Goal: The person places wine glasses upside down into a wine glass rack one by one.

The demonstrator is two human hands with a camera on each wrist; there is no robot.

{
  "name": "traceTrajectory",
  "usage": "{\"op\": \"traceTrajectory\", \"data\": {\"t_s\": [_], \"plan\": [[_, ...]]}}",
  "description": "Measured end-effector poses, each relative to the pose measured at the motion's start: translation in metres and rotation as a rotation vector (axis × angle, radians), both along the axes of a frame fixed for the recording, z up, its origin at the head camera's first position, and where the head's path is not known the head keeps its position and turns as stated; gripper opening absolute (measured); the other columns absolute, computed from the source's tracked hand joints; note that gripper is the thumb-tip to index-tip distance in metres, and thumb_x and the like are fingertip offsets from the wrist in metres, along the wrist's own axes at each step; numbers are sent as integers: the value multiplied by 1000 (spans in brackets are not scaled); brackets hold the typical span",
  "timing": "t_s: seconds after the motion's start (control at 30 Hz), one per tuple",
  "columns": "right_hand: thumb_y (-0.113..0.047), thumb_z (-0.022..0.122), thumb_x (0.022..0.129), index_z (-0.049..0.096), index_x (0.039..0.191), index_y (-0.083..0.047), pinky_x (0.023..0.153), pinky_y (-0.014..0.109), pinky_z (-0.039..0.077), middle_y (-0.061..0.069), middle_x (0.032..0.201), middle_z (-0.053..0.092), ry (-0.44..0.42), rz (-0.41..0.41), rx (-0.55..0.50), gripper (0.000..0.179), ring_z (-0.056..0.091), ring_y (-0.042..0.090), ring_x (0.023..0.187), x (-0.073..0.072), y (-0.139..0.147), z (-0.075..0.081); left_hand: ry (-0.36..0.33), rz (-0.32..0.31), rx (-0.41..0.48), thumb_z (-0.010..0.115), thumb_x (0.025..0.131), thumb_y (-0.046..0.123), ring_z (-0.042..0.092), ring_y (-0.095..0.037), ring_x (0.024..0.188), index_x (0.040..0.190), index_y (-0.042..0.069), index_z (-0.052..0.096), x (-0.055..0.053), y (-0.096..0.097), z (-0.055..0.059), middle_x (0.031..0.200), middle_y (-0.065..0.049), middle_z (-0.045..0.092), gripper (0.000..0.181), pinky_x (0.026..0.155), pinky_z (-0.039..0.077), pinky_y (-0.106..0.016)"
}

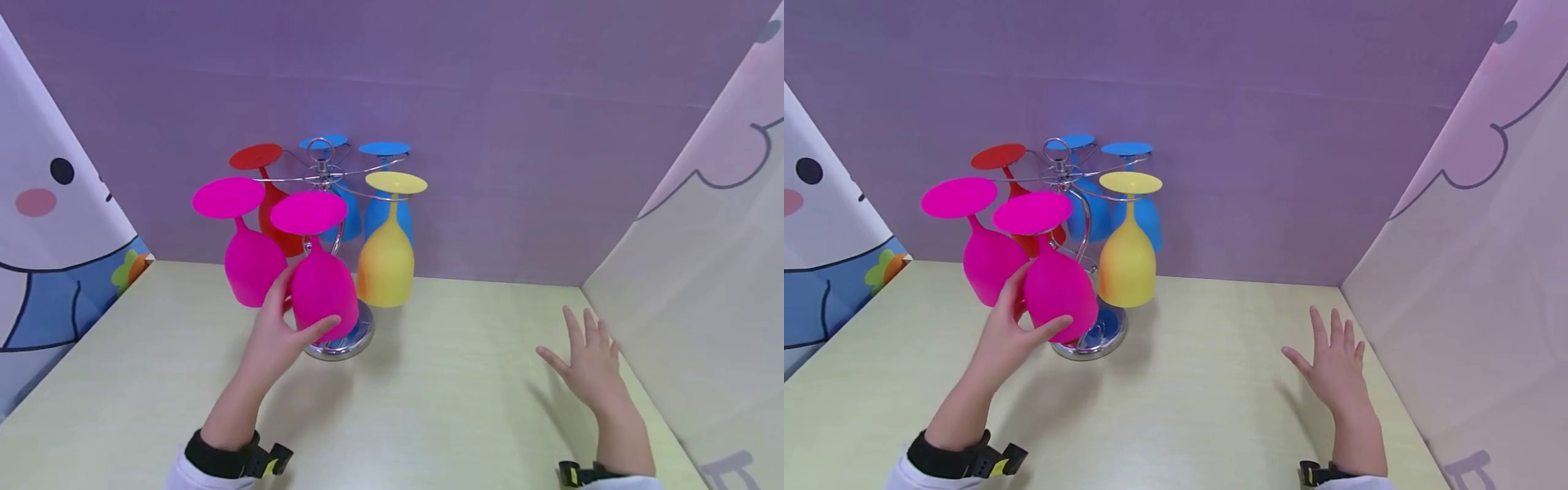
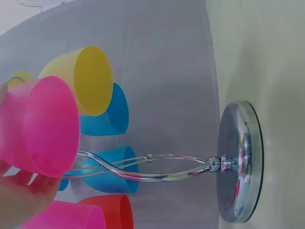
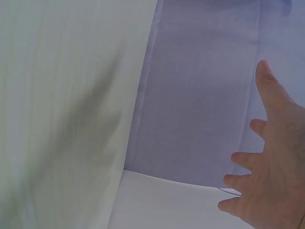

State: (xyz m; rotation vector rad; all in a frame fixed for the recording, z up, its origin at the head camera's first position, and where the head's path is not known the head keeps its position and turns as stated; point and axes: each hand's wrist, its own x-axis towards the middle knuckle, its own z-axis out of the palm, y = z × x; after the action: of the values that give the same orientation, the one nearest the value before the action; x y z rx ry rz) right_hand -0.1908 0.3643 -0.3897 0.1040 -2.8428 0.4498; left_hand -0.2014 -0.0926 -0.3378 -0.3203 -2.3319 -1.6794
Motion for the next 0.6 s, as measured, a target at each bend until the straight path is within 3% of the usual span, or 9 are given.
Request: {"op": "traceTrajectory", "data": {"t_s": [0.17, 0.37, 0.6], "plan": [[-53, 48, 89, -1, 147, -14, 92, 77, -3, 33, 146, -3, -29, 5, 11, 85, -10, 52, 129, 3, -2, 0, 8, 2, -33, 78, 70, 32, 33, -24, 124, 142, 23, 22, 2, 1, -2, 138, -5, 34, 91, 83, 50, -48], [-53, 48, 89, -1, 147, -14, 92, 77, -2, 32, 146, -3, -39, 7, 16, 85, -10, 52, 128, 5, -1, -1, 19, -9, -14, 78, 71, 28, 31, -24, 125, 143, 24, 20, 5, -1, -2, 140, -5, 32, 92, 83, 50, -49], [-54, 47, 89, -2, 147, -15, 92, 77, -3, 32, 146, -3, -55, 5, 11, 85, -10, 52, 128, 8, -2, -3, 25, -49, -41, 77, 72, 24, 31, -27, 124, 142, 20, 20, 9, -11, -4, 139, -9, 32, 91, 83, 50, -51]]}}
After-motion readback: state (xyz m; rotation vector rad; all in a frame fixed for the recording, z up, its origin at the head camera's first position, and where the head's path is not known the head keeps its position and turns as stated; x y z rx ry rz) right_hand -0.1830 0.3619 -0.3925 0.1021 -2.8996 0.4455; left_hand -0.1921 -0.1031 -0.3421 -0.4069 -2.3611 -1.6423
